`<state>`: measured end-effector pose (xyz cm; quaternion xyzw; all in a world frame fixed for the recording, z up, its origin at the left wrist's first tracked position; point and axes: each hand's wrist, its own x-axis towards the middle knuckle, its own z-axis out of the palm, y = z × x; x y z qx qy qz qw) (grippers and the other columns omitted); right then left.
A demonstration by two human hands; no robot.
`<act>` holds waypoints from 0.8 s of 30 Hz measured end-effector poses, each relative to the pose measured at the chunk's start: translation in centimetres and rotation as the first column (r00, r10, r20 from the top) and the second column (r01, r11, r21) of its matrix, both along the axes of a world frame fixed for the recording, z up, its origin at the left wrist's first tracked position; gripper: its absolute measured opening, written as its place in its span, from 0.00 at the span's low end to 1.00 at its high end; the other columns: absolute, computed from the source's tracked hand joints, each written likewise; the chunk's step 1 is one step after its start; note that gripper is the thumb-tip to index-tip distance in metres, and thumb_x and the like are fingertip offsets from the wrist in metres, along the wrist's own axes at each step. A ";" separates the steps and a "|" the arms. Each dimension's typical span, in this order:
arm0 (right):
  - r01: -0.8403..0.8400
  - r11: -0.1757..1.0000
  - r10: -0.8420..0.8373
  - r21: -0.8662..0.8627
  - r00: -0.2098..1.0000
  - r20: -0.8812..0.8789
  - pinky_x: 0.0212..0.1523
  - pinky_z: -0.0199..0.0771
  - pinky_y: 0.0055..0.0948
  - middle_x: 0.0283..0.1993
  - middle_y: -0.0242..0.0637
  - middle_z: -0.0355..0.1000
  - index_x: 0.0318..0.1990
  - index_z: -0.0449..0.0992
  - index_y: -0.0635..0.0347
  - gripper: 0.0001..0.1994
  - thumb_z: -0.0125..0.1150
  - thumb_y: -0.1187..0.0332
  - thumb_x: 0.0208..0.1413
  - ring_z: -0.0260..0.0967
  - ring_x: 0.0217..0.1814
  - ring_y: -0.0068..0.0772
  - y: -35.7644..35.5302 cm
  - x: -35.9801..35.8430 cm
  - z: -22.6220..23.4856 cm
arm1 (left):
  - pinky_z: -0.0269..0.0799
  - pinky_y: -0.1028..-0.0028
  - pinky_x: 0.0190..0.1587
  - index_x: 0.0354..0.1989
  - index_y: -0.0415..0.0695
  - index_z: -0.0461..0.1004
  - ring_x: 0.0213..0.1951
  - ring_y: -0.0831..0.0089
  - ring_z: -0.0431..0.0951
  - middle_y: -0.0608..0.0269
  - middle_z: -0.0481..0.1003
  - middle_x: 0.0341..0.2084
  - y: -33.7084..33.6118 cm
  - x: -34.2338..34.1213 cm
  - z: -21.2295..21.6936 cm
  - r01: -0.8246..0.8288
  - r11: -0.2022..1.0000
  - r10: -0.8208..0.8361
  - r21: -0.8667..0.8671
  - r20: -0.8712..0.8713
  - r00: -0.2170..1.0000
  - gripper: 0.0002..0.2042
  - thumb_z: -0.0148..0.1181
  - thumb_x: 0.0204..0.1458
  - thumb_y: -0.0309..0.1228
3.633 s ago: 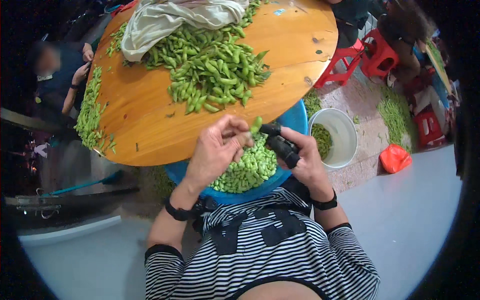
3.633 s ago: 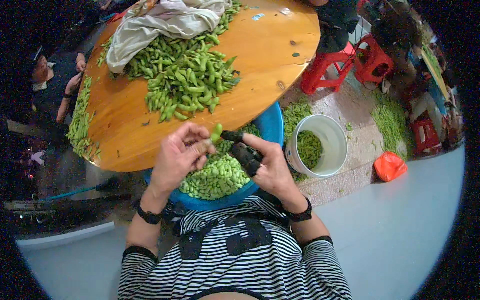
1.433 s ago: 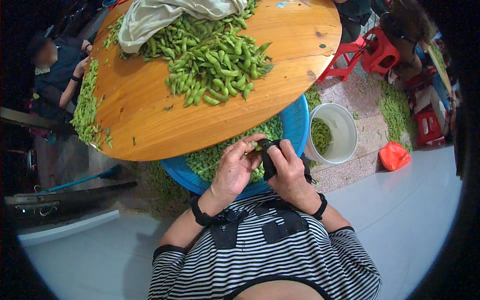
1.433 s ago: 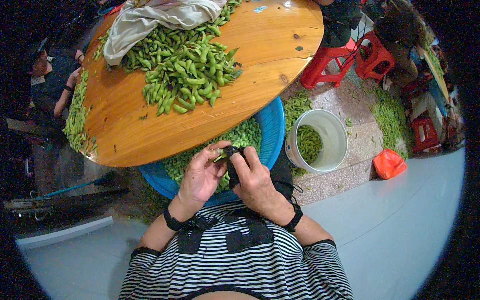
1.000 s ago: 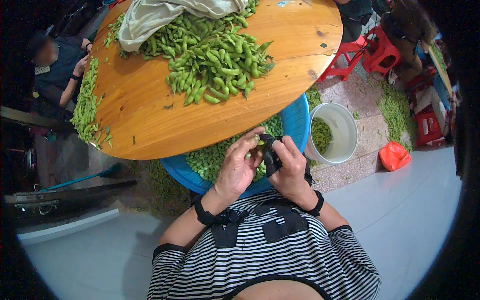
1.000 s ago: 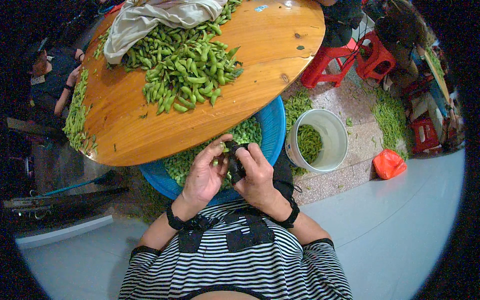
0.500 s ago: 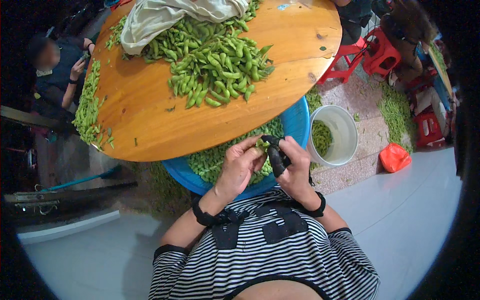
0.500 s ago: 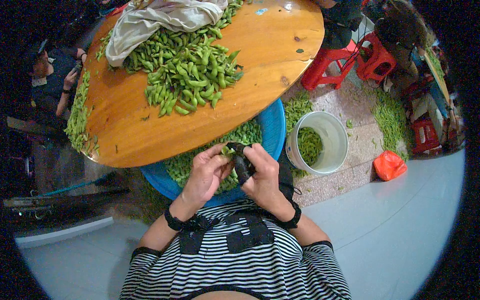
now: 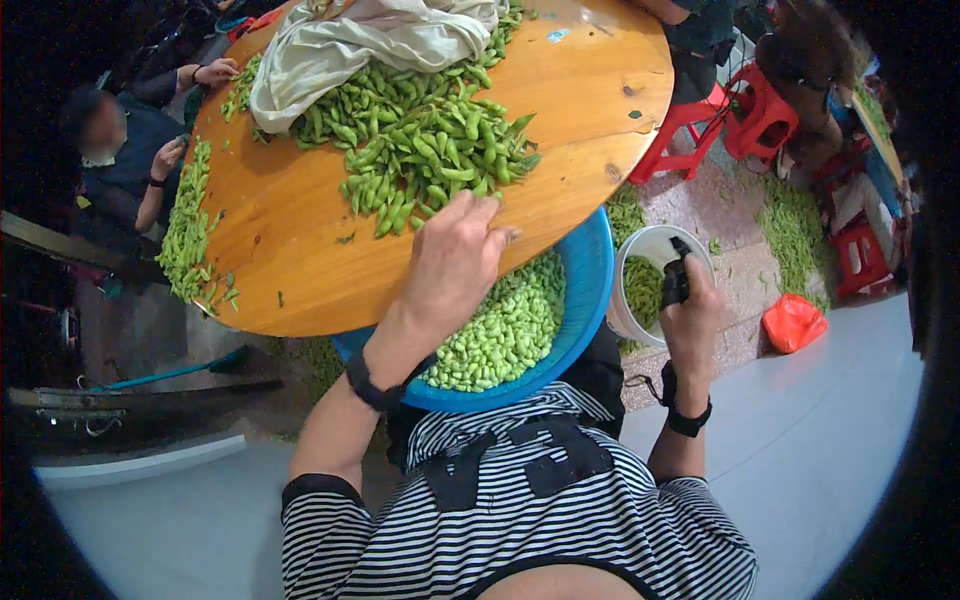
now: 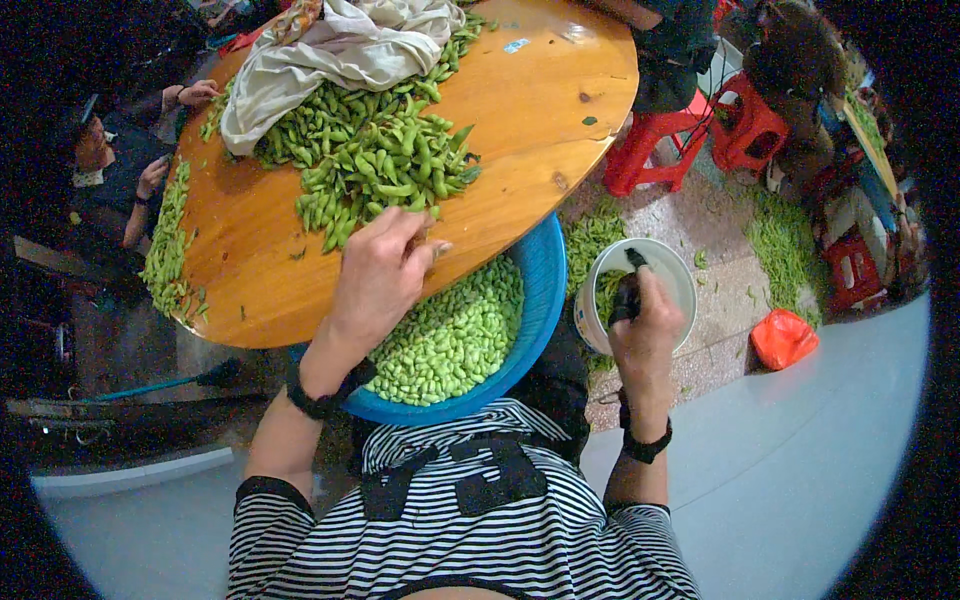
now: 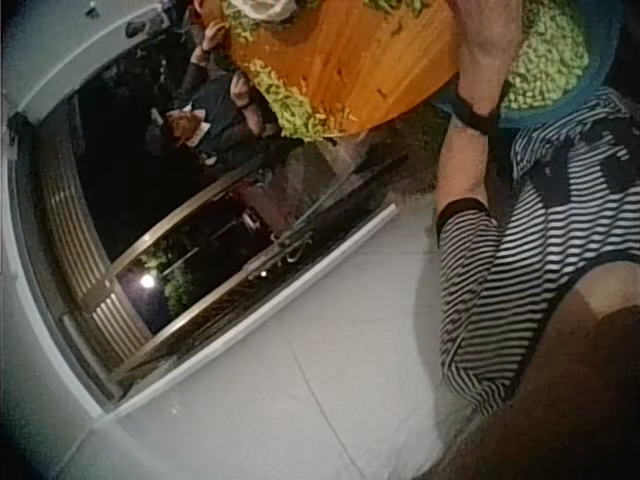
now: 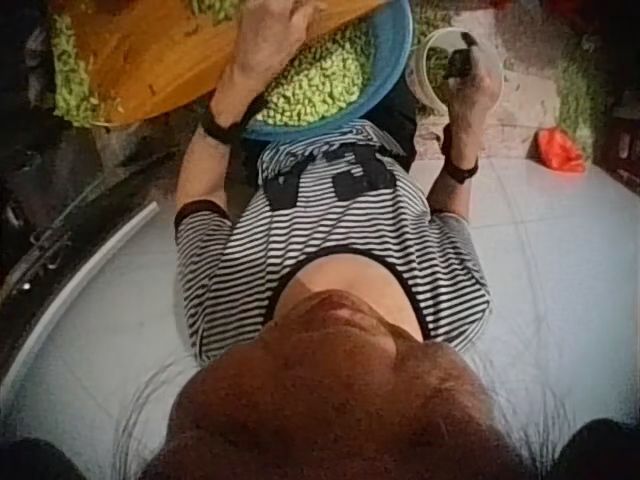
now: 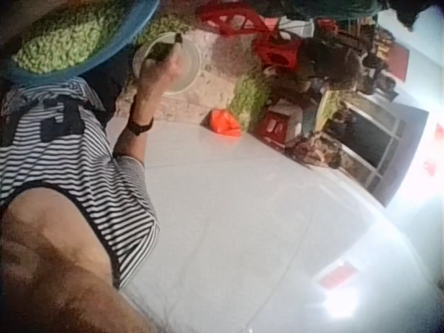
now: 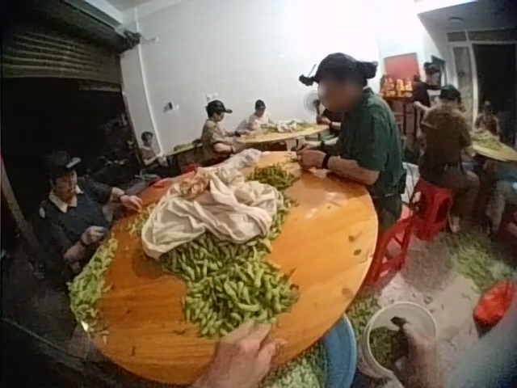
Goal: Shelling edamame pods by hand using a small tool into a blue colander.
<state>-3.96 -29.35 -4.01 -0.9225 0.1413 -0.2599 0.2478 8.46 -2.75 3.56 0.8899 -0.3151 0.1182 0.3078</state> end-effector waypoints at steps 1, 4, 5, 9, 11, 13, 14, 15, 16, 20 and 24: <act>-0.036 0.999 0.036 0.021 0.999 0.000 0.40 0.72 0.42 0.38 0.52 0.72 0.47 0.72 0.68 0.22 0.54 0.85 0.38 0.72 0.39 0.55 0.2 0.0 -0.1 | 0.72 0.59 0.34 0.35 0.34 0.73 0.33 0.49 0.75 0.47 0.72 0.30 -0.5 0.4 -0.4 -0.039 0.999 0.039 0.033 0.003 0.999 0.07 0.59 0.50 0.24; -0.099 0.991 0.094 0.091 0.994 0.055 0.42 0.72 0.40 0.37 0.52 0.72 0.46 0.72 0.69 0.23 0.53 0.86 0.35 0.72 0.40 0.54 1.6 0.3 0.9 | 0.70 0.59 0.36 0.36 0.36 0.73 0.33 0.50 0.74 0.49 0.72 0.29 -1.1 1.2 -1.4 -0.132 0.987 0.130 0.092 0.022 0.991 0.07 0.60 0.47 0.22; -0.111 0.989 0.101 0.099 0.989 0.104 0.43 0.71 0.38 0.37 0.52 0.72 0.45 0.71 0.70 0.24 0.51 0.87 0.32 0.72 0.41 0.53 2.1 0.5 1.0 | 0.70 0.59 0.36 0.35 0.36 0.74 0.34 0.49 0.74 0.49 0.72 0.29 -1.0 1.5 -1.7 -0.147 0.986 0.145 0.081 0.035 0.989 0.07 0.59 0.47 0.21; -0.198 0.968 0.174 0.154 0.973 0.154 0.37 0.70 0.30 0.31 0.47 0.72 0.42 0.73 0.70 0.14 0.56 0.84 0.45 0.72 0.34 0.43 2.8 0.9 1.3 | 0.71 0.60 0.37 0.34 0.36 0.75 0.34 0.50 0.74 0.51 0.72 0.29 -0.5 1.7 -2.0 -0.161 0.985 0.158 0.066 0.048 0.986 0.05 0.57 0.47 0.19; -0.261 0.931 0.224 0.255 0.960 0.167 0.35 0.69 0.29 0.29 0.44 0.70 0.42 0.73 0.70 0.13 0.56 0.83 0.46 0.70 0.32 0.37 3.6 1.0 2.3 | 0.71 0.63 0.35 0.34 0.36 0.75 0.32 0.53 0.75 0.51 0.73 0.29 -0.5 1.4 -1.4 -0.130 0.991 0.130 0.005 0.071 0.989 0.06 0.57 0.47 0.19; -0.325 0.882 0.271 0.342 0.942 0.196 0.31 0.65 0.23 0.26 0.35 0.69 0.41 0.75 0.68 0.11 0.57 0.80 0.48 0.65 0.29 0.23 4.6 1.5 3.0 | 0.70 0.67 0.32 0.35 0.36 0.76 0.29 0.59 0.75 0.53 0.74 0.29 -0.4 0.5 -0.7 -0.075 0.995 0.076 -0.059 0.022 0.997 0.06 0.58 0.48 0.20; -0.366 0.822 0.303 0.437 0.930 0.210 0.30 0.64 0.22 0.26 0.33 0.69 0.41 0.75 0.67 0.11 0.57 0.79 0.48 0.64 0.29 0.20 5.3 1.8 3.4 | 0.70 0.69 0.29 0.36 0.36 0.76 0.27 0.63 0.75 0.55 0.75 0.28 -0.3 0.0 -0.1 -0.036 0.995 0.033 -0.098 -0.036 0.999 0.06 0.58 0.50 0.21; -0.399 0.752 0.334 0.525 0.917 0.218 0.29 0.62 0.20 0.27 0.31 0.69 0.42 0.76 0.66 0.12 0.57 0.79 0.48 0.63 0.29 0.18 6.1 2.0 3.5 | 0.69 0.72 0.27 0.37 0.36 0.76 0.24 0.67 0.75 0.57 0.75 0.27 -0.1 -0.8 0.1 -0.003 0.990 -0.012 -0.142 -0.101 0.995 0.06 0.59 0.51 0.22; -0.427 0.671 0.363 0.606 0.902 0.234 0.28 0.61 0.19 0.27 0.29 0.69 0.43 0.76 0.66 0.12 0.57 0.79 0.48 0.62 0.29 0.15 6.6 2.2 3.8 | 0.68 0.74 0.26 0.36 0.36 0.76 0.23 0.71 0.74 0.60 0.74 0.25 -0.2 -1.6 0.3 -0.062 0.969 -0.031 -0.241 -0.366 0.930 0.05 0.59 0.52 0.23; -0.533 0.382 0.522 0.755 0.799 0.300 0.23 0.55 0.14 0.30 0.25 0.64 0.46 0.75 0.67 0.15 0.54 0.80 0.49 0.57 0.24 0.11 8.7 2.5 4.7 | 0.62 0.83 0.23 0.34 0.37 0.75 0.20 0.86 0.66 0.73 0.69 0.20 -0.5 -4.7 0.4 -0.302 0.836 -0.266 -0.459 -0.819 0.509 0.07 0.59 0.57 0.30; -0.446 0.297 0.567 0.844 0.794 0.220 0.36 0.64 0.24 0.32 0.35 0.67 0.42 0.73 0.69 0.12 0.61 0.73 0.52 0.63 0.34 0.23 8.7 2.1 4.5 | 0.62 0.84 0.23 0.34 0.37 0.73 0.21 0.87 0.65 0.72 0.69 0.20 -0.4 -6.2 -1.3 -0.345 0.776 -0.292 -0.528 -0.786 0.545 0.07 0.58 0.58 0.29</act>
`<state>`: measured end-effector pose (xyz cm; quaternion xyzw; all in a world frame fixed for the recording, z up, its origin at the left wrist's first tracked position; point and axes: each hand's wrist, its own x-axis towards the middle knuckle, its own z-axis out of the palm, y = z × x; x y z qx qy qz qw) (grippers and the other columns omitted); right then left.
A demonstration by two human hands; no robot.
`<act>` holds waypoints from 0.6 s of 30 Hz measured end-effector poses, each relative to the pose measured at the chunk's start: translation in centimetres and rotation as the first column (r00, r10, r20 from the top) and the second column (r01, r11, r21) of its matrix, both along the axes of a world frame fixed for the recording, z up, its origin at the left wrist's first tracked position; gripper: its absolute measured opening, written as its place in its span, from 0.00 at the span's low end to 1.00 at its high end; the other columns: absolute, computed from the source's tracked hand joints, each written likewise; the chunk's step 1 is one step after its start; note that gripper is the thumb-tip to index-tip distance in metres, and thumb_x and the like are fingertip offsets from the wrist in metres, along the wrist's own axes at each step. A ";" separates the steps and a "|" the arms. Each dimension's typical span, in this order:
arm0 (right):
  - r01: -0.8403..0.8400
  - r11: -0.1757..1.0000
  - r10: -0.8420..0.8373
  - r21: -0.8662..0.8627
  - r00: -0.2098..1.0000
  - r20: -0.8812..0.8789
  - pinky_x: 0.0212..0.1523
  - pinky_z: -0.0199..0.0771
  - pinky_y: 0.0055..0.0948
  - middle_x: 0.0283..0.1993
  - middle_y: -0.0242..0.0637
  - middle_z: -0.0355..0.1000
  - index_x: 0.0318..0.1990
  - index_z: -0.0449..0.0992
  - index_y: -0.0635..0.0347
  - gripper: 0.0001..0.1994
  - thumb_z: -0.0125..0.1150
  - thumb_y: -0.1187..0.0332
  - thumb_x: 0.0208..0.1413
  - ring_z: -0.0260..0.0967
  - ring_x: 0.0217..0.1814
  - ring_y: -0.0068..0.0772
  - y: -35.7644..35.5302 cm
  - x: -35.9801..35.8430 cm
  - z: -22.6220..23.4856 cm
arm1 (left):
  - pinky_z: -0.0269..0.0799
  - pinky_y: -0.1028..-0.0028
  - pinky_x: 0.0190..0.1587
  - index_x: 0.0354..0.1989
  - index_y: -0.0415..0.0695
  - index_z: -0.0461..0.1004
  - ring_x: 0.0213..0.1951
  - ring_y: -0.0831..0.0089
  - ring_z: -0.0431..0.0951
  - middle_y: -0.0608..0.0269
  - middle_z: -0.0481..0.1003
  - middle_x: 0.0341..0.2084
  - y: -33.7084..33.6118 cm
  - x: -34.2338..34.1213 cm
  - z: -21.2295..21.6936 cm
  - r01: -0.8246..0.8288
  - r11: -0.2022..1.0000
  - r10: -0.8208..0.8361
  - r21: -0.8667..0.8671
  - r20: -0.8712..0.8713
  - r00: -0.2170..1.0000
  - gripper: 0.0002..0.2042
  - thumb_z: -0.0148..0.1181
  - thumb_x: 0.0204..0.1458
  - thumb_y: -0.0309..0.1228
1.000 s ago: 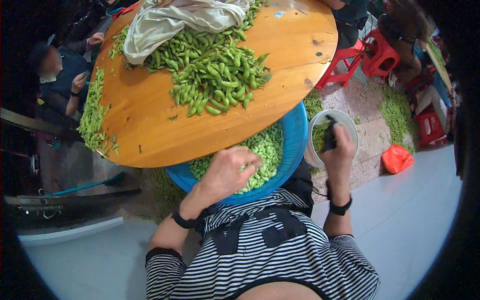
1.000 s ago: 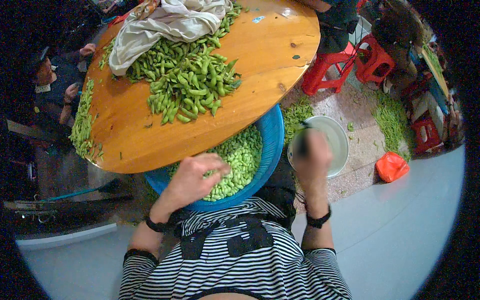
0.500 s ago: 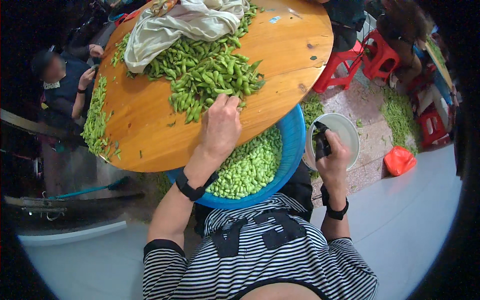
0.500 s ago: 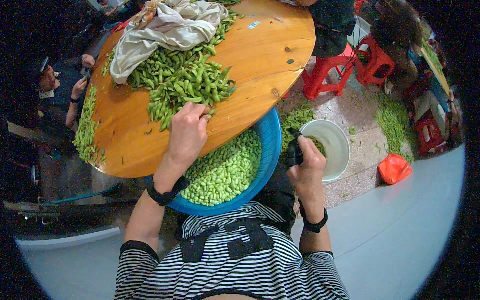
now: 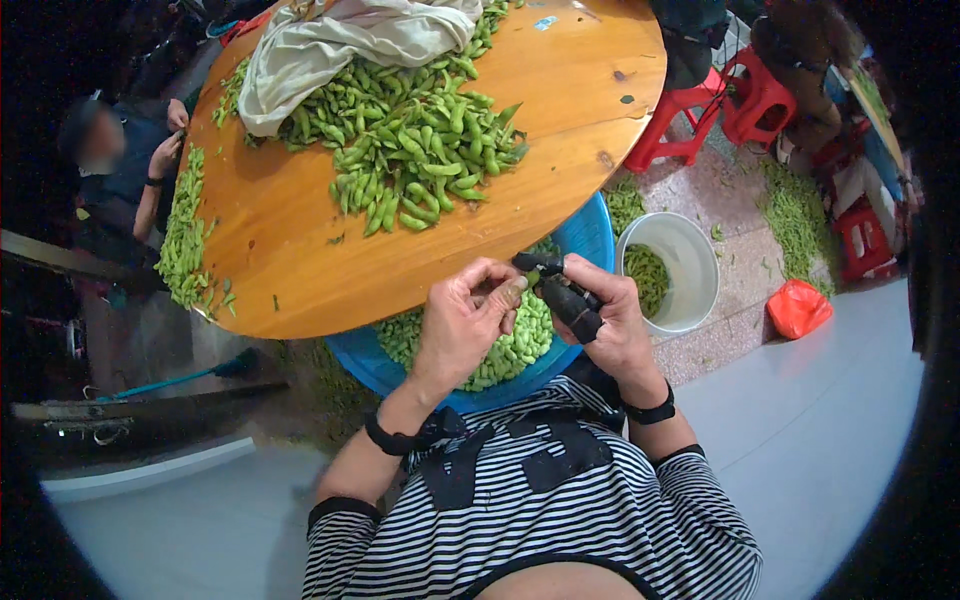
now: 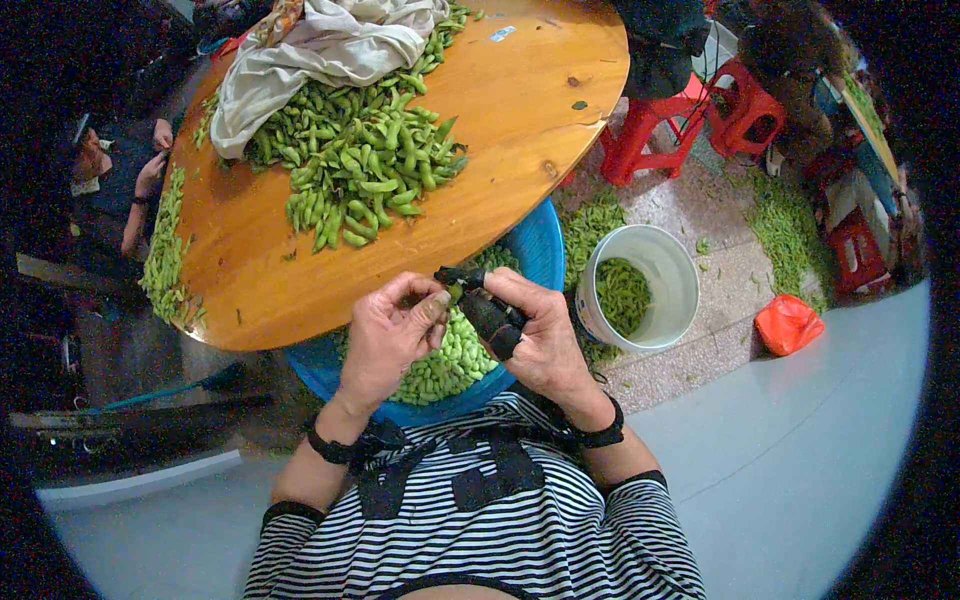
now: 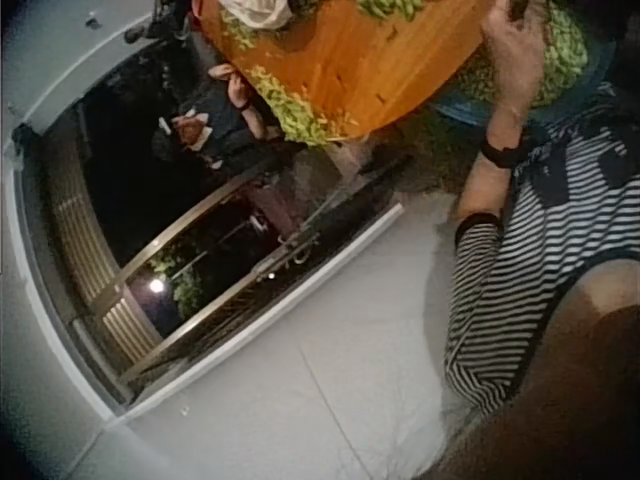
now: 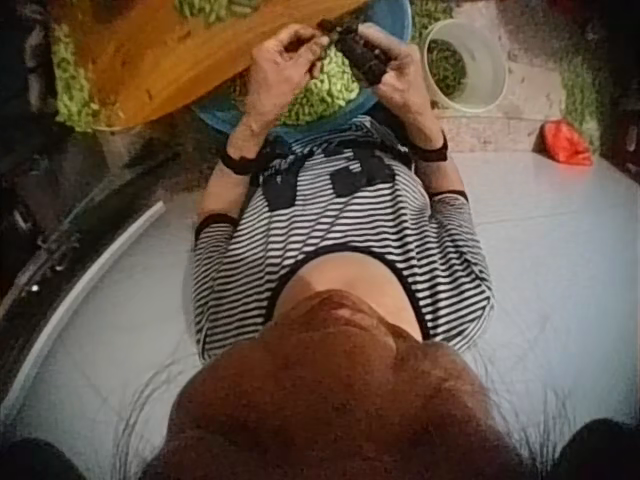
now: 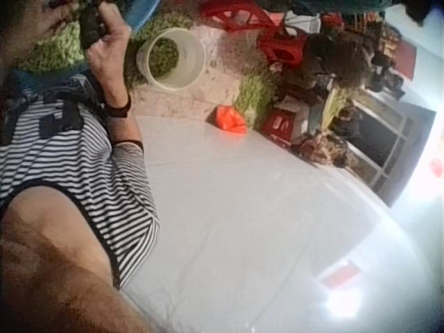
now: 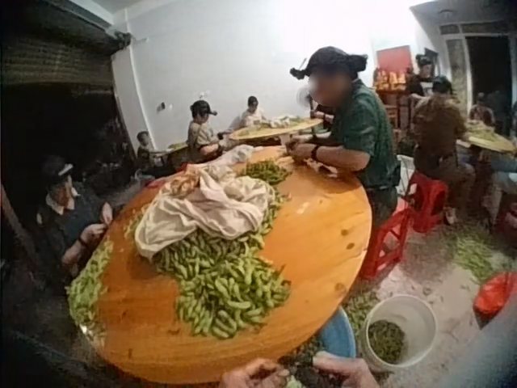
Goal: Shelling edamame pods by hand using a small tool into a blue colander.
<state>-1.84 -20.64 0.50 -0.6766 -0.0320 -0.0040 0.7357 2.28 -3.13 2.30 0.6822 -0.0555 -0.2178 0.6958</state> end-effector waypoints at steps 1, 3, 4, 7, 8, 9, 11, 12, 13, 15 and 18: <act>-0.002 1.000 0.002 -0.010 1.000 0.004 0.36 0.64 0.24 0.32 0.35 0.67 0.42 0.73 0.69 0.12 0.61 0.73 0.51 0.63 0.34 0.23 0.1 0.0 0.0 | 0.61 0.84 0.22 0.34 0.37 0.73 0.20 0.87 0.66 0.72 0.69 0.19 -0.1 -0.4 -0.6 -0.025 1.000 0.025 -0.002 0.041 0.999 0.07 0.57 0.58 0.29; -0.003 1.000 0.004 -0.030 1.000 0.013 0.35 0.64 0.24 0.31 0.35 0.66 0.41 0.73 0.69 0.11 0.62 0.74 0.50 0.63 0.33 0.24 0.3 0.0 0.0 | 0.61 0.84 0.22 0.33 0.37 0.73 0.20 0.87 0.66 0.72 0.69 0.19 -0.1 -0.8 -1.5 -0.066 0.997 0.058 0.051 0.151 0.987 0.07 0.57 0.58 0.29; -0.001 0.999 0.001 -0.032 1.000 0.019 0.34 0.63 0.24 0.30 0.34 0.65 0.41 0.73 0.69 0.11 0.62 0.75 0.49 0.62 0.33 0.23 0.4 0.0 0.0 | 0.61 0.83 0.22 0.33 0.37 0.72 0.20 0.87 0.66 0.72 0.69 0.19 -0.2 -0.9 -1.9 -0.087 0.991 0.062 0.106 0.219 0.974 0.07 0.57 0.58 0.29; -0.010 1.000 0.010 -0.003 1.000 -0.021 0.31 0.61 0.23 0.29 0.34 0.63 0.40 0.73 0.69 0.11 0.61 0.77 0.47 0.61 0.30 0.23 0.4 0.2 -0.4 | 0.62 0.82 0.23 0.33 0.37 0.72 0.21 0.87 0.66 0.72 0.69 0.18 -0.2 -1.1 -1.6 -0.085 0.995 0.079 0.057 0.104 0.991 0.06 0.58 0.57 0.28; -0.023 0.999 0.025 0.029 0.997 -0.070 0.30 0.61 0.22 0.28 0.33 0.62 0.40 0.73 0.69 0.11 0.60 0.78 0.46 0.61 0.30 0.22 0.2 0.2 -0.4 | 0.62 0.82 0.23 0.33 0.37 0.72 0.21 0.86 0.66 0.72 0.69 0.18 -0.2 -1.1 -1.4 -0.079 0.997 0.079 0.005 0.011 0.997 0.06 0.58 0.57 0.27; -0.034 0.997 0.041 0.063 0.992 -0.116 0.29 0.60 0.22 0.28 0.33 0.62 0.40 0.73 0.69 0.12 0.60 0.78 0.45 0.60 0.29 0.22 0.1 0.2 -0.4 | 0.62 0.83 0.23 0.33 0.38 0.71 0.21 0.86 0.66 0.72 0.69 0.18 -0.2 -1.1 -1.6 -0.073 0.997 0.073 -0.024 -0.009 0.997 0.06 0.58 0.58 0.28; -0.003 0.998 0.007 0.062 0.997 -0.076 0.29 0.59 0.21 0.28 0.33 0.62 0.39 0.73 0.68 0.13 0.59 0.80 0.43 0.59 0.29 0.22 0.0 0.1 -0.8 | 0.61 0.84 0.22 0.34 0.39 0.70 0.20 0.86 0.66 0.71 0.69 0.19 -0.3 -1.0 -2.2 -0.060 0.995 0.057 -0.083 -0.047 0.997 0.06 0.57 0.59 0.29; 0.009 0.998 -0.005 0.063 0.998 -0.057 0.28 0.58 0.21 0.28 0.33 0.62 0.39 0.73 0.68 0.13 0.59 0.80 0.41 0.59 0.29 0.22 0.1 0.1 -1.0 | 0.61 0.84 0.22 0.34 0.39 0.70 0.20 0.86 0.66 0.71 0.69 0.19 -0.4 -1.2 -2.5 -0.092 0.996 0.092 -0.004 0.074 0.993 0.06 0.57 0.59 0.28; 0.003 0.998 0.000 0.064 0.999 -0.055 0.28 0.58 0.21 0.28 0.32 0.62 0.38 0.73 0.68 0.13 0.59 0.81 0.41 0.58 0.28 0.22 0.1 0.1 -0.8 | 0.61 0.84 0.22 0.34 0.38 0.70 0.21 0.86 0.66 0.71 0.69 0.19 -0.6 -1.4 -2.9 -0.131 0.989 0.115 0.071 0.195 0.974 0.06 0.57 0.58 0.28; -0.004 0.998 0.007 0.066 0.999 -0.048 0.28 0.58 0.22 0.28 0.32 0.61 0.37 0.72 0.69 0.13 0.60 0.81 0.39 0.58 0.28 0.22 0.0 0.1 -0.2 | 0.63 0.81 0.23 0.33 0.38 0.70 0.21 0.83 0.67 0.68 0.70 0.19 -1.0 -1.6 -3.1 -0.217 0.964 0.145 0.156 0.376 0.915 0.06 0.58 0.57 0.27; -0.049 0.997 0.049 0.057 0.999 0.002 0.28 0.58 0.22 0.28 0.32 0.60 0.37 0.72 0.70 0.13 0.59 0.82 0.39 0.57 0.28 0.23 -0.3 0.1 -0.8 | 0.67 0.74 0.25 0.31 0.37 0.71 0.21 0.75 0.70 0.61 0.72 0.21 -1.4 -1.7 -2.5 -0.307 0.932 0.162 0.195 0.533 0.831 0.06 0.61 0.54 0.26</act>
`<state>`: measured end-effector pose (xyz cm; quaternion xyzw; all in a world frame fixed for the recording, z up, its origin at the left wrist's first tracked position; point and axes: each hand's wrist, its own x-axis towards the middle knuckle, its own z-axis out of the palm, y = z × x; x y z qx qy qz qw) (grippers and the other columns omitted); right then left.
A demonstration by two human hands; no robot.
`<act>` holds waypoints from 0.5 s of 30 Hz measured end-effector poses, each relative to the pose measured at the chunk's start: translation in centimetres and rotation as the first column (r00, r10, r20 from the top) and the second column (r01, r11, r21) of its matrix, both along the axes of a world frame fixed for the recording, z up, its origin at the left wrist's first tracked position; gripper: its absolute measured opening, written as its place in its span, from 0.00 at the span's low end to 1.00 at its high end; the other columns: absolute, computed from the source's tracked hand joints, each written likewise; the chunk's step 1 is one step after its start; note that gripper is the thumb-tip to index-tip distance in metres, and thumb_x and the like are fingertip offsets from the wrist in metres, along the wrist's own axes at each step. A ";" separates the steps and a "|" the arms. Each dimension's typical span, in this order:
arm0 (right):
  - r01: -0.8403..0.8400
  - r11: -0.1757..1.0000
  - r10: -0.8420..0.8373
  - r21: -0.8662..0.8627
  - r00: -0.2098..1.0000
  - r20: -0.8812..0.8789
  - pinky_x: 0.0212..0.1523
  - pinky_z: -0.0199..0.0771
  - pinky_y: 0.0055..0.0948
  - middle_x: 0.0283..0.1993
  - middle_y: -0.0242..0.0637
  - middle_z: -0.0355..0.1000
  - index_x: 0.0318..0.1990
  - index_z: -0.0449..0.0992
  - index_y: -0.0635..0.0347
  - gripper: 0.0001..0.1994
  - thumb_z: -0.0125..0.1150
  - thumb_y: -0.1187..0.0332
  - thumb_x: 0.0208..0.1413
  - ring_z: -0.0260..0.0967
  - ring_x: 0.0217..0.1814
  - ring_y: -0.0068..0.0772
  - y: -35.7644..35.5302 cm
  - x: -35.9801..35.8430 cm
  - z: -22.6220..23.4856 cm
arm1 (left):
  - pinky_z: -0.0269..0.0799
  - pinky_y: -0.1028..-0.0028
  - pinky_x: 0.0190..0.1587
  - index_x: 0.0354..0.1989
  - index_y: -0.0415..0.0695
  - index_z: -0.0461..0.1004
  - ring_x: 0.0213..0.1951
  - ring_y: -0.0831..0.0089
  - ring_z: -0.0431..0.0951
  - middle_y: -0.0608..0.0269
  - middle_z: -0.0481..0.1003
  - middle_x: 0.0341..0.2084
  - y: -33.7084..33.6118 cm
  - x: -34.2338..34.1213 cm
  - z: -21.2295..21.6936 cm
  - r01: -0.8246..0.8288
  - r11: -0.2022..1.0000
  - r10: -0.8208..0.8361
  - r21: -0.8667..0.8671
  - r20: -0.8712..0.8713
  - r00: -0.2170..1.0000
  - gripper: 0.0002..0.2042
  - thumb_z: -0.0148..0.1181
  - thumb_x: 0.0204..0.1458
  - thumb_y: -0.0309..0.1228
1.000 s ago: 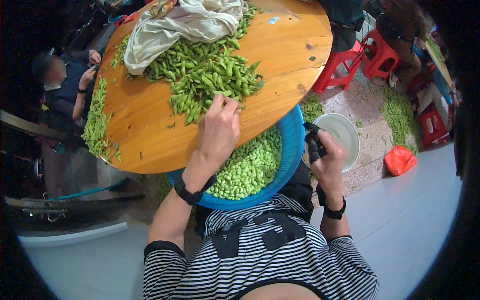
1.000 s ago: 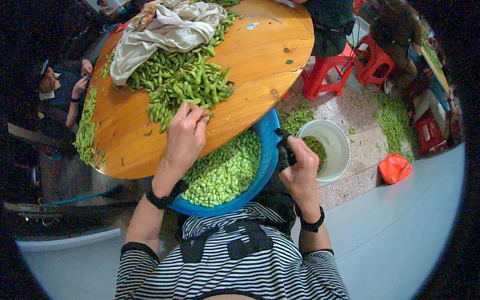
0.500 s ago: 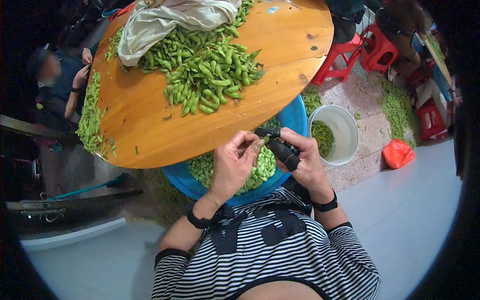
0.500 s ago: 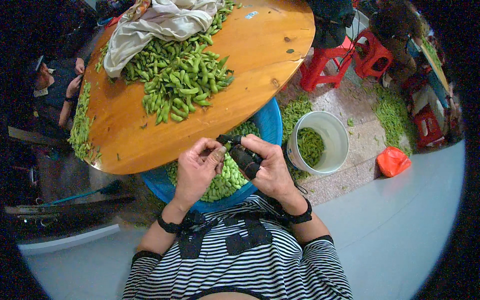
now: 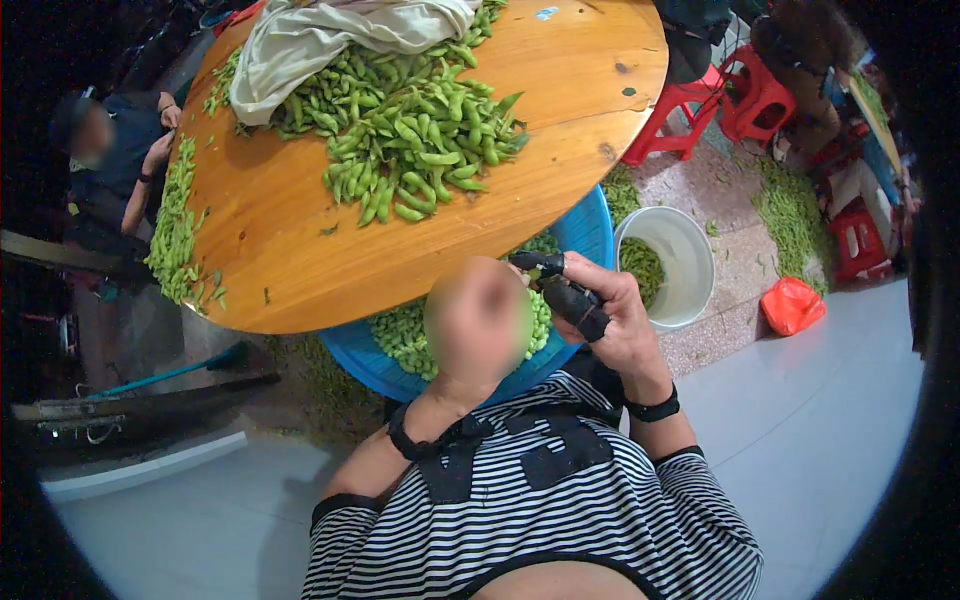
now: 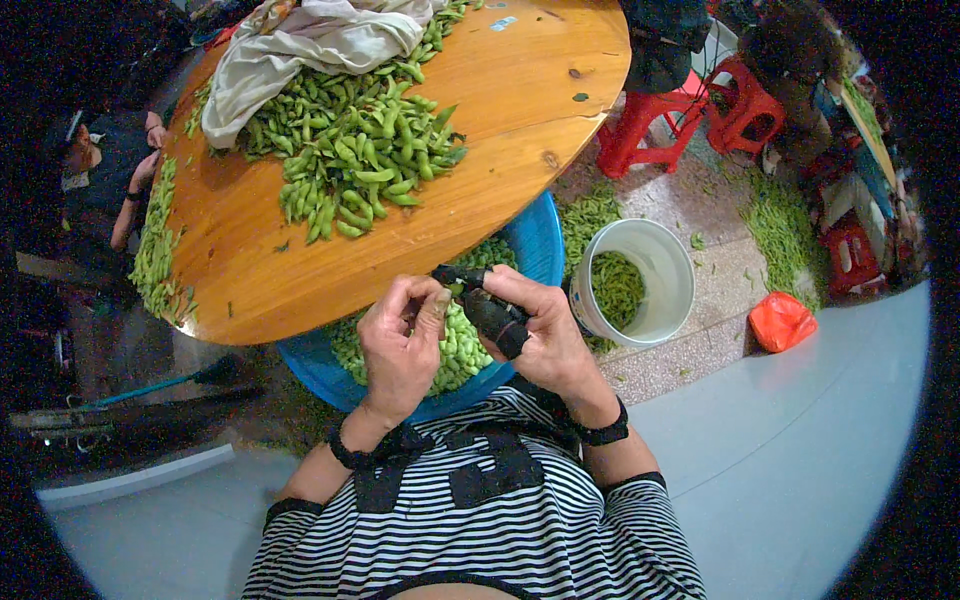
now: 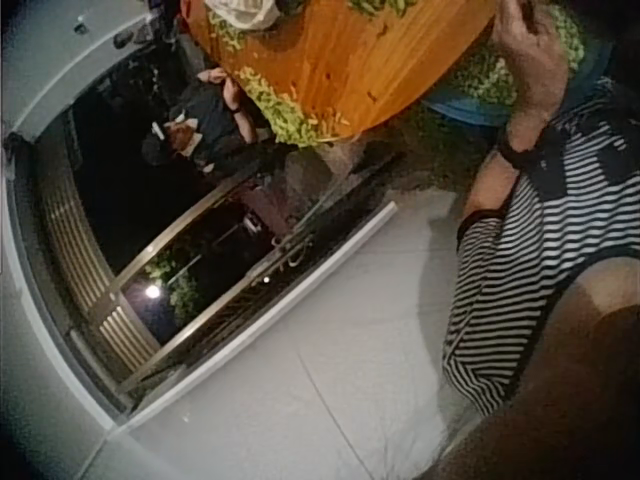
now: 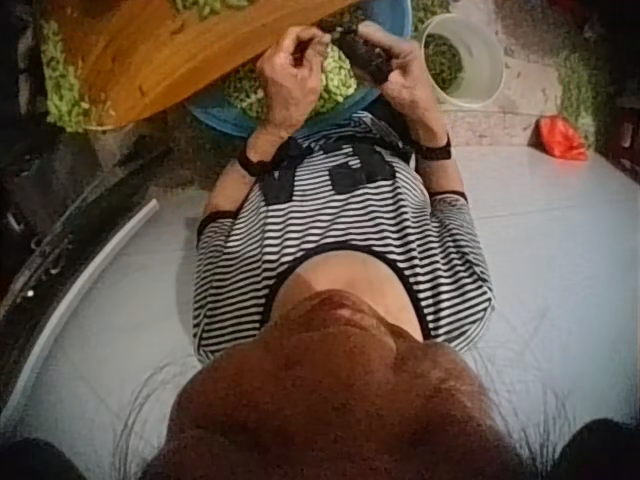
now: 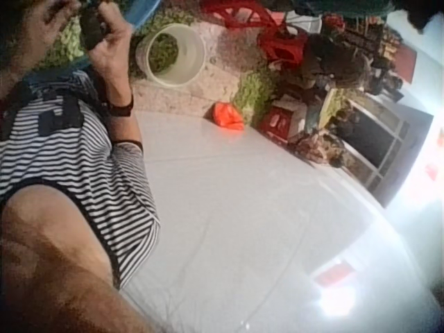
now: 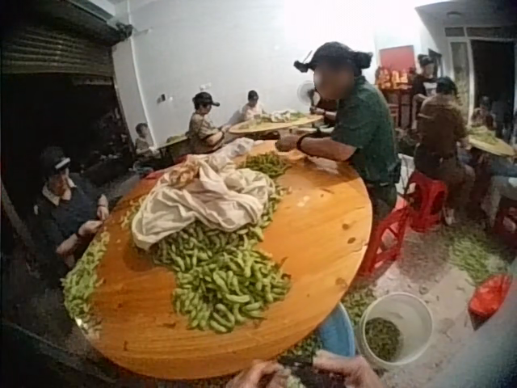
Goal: Shelling edamame pods by hand using a small tool into a blue colander.
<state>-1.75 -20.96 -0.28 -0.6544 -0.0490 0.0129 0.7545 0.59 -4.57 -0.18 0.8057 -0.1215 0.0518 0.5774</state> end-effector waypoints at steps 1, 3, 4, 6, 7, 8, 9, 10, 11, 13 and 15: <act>0.030 0.999 -0.029 -0.021 0.999 0.036 0.28 0.58 0.22 0.28 0.33 0.60 0.37 0.72 0.70 0.13 0.59 0.82 0.40 0.57 0.28 0.23 0.1 0.0 -0.1 | 0.67 0.73 0.25 0.31 0.37 0.71 0.21 0.74 0.71 0.60 0.72 0.21 -0.1 0.0 0.4 -0.004 1.000 0.003 0.028 0.039 0.999 0.06 0.61 0.53 0.26; 0.087 0.994 -0.081 -0.058 0.991 0.111 0.28 0.58 0.23 0.28 0.33 0.60 0.38 0.72 0.70 0.13 0.60 0.81 0.41 0.58 0.29 0.24 0.5 0.1 -0.2 | 0.67 0.73 0.25 0.31 0.38 0.71 0.21 0.73 0.71 0.60 0.72 0.21 -0.1 0.0 0.3 0.005 1.000 -0.005 0.026 0.029 1.000 0.06 0.61 0.53 0.26; 0.081 0.995 -0.074 -0.063 0.992 0.106 0.27 0.57 0.23 0.26 0.32 0.60 0.38 0.72 0.70 0.11 0.60 0.79 0.43 0.57 0.27 0.23 0.6 0.2 -0.1 | 0.67 0.74 0.25 0.31 0.38 0.71 0.21 0.73 0.71 0.61 0.72 0.21 0.1 0.0 -0.2 0.016 1.000 -0.016 -0.004 -0.020 1.000 0.05 0.60 0.54 0.26; 0.070 0.995 -0.063 -0.075 0.993 0.097 0.24 0.56 0.22 0.24 0.30 0.60 0.38 0.73 0.69 0.09 0.60 0.77 0.48 0.57 0.24 0.21 0.5 0.4 0.2 | 0.65 0.77 0.23 0.32 0.40 0.70 0.20 0.75 0.70 0.62 0.72 0.20 0.3 0.1 -0.3 0.051 0.965 -0.124 -0.258 -0.277 0.953 0.05 0.59 0.55 0.26; 0.015 0.995 -0.013 0.098 1.000 -0.017 0.23 0.54 0.21 0.23 0.28 0.60 0.39 0.74 0.68 0.08 0.59 0.76 0.50 0.55 0.22 0.20 0.3 0.3 -0.3 | 0.64 0.79 0.21 0.33 0.41 0.70 0.19 0.76 0.70 0.63 0.71 0.20 0.7 0.3 0.0 0.021 0.884 -0.257 -0.468 -0.445 0.858 0.05 0.59 0.56 0.27; -0.021 0.962 0.055 0.274 0.991 -0.120 0.21 0.53 0.20 0.21 0.27 0.60 0.39 0.74 0.67 0.08 0.58 0.74 0.52 0.54 0.20 0.18 -0.2 0.2 -1.1 | 0.63 0.80 0.20 0.33 0.42 0.70 0.18 0.77 0.70 0.64 0.71 0.20 1.0 0.7 0.2 -0.059 0.764 -0.412 -0.642 -0.556 0.722 0.04 0.58 0.57 0.28; -0.040 0.896 0.144 0.443 0.968 -0.205 0.20 0.51 0.19 0.20 0.25 0.59 0.40 0.75 0.66 0.08 0.57 0.73 0.55 0.53 0.18 0.17 -0.3 0.1 -1.5 | 0.57 0.84 0.16 0.35 0.44 0.69 0.16 0.80 0.68 0.66 0.72 0.21 1.4 1.0 -0.5 -0.029 0.664 -0.546 -0.747 -0.511 0.664 0.05 0.57 0.58 0.30; -0.046 0.876 0.160 0.481 0.966 -0.201 0.19 0.50 0.18 0.19 0.23 0.59 0.41 0.75 0.66 0.08 0.55 0.73 0.56 0.52 0.17 0.15 -0.2 0.0 -1.4 | 0.56 0.84 0.15 0.35 0.44 0.69 0.16 0.81 0.68 0.66 0.71 0.20 1.6 1.2 -0.9 -0.047 0.610 -0.599 -0.791 -0.499 0.627 0.05 0.57 0.58 0.30; -0.051 0.854 0.176 0.517 0.965 -0.195 0.18 0.48 0.17 0.18 0.22 0.58 0.43 0.75 0.65 0.09 0.54 0.72 0.57 0.51 0.16 0.14 0.0 0.0 -1.2 | 0.56 0.83 0.14 0.34 0.44 0.69 0.15 0.82 0.68 0.66 0.71 0.20 1.7 1.2 -1.3 -0.068 0.553 -0.650 -0.831 -0.481 0.589 0.05 0.57 0.58 0.30; -0.050 0.884 0.149 0.464 0.973 -0.178 0.18 0.48 0.16 0.18 0.21 0.58 0.44 0.75 0.65 0.10 0.52 0.73 0.58 0.51 0.16 0.12 0.2 0.0 -1.2 | 0.55 0.83 0.14 0.34 0.43 0.70 0.15 0.82 0.68 0.66 0.72 0.20 1.9 1.3 -1.5 -0.076 0.526 -0.675 -0.847 -0.470 0.570 0.05 0.57 0.58 0.30; -0.025 0.962 0.065 0.271 0.988 -0.140 0.18 0.50 0.16 0.19 0.21 0.59 0.46 0.75 0.65 0.11 0.53 0.74 0.57 0.53 0.18 0.11 0.4 -0.4 -0.9 | 0.57 0.82 0.15 0.35 0.43 0.72 0.15 0.82 0.69 0.65 0.73 0.21 2.1 1.1 -1.3 -0.043 0.586 -0.627 -0.809 -0.486 0.608 0.05 0.57 0.58 0.31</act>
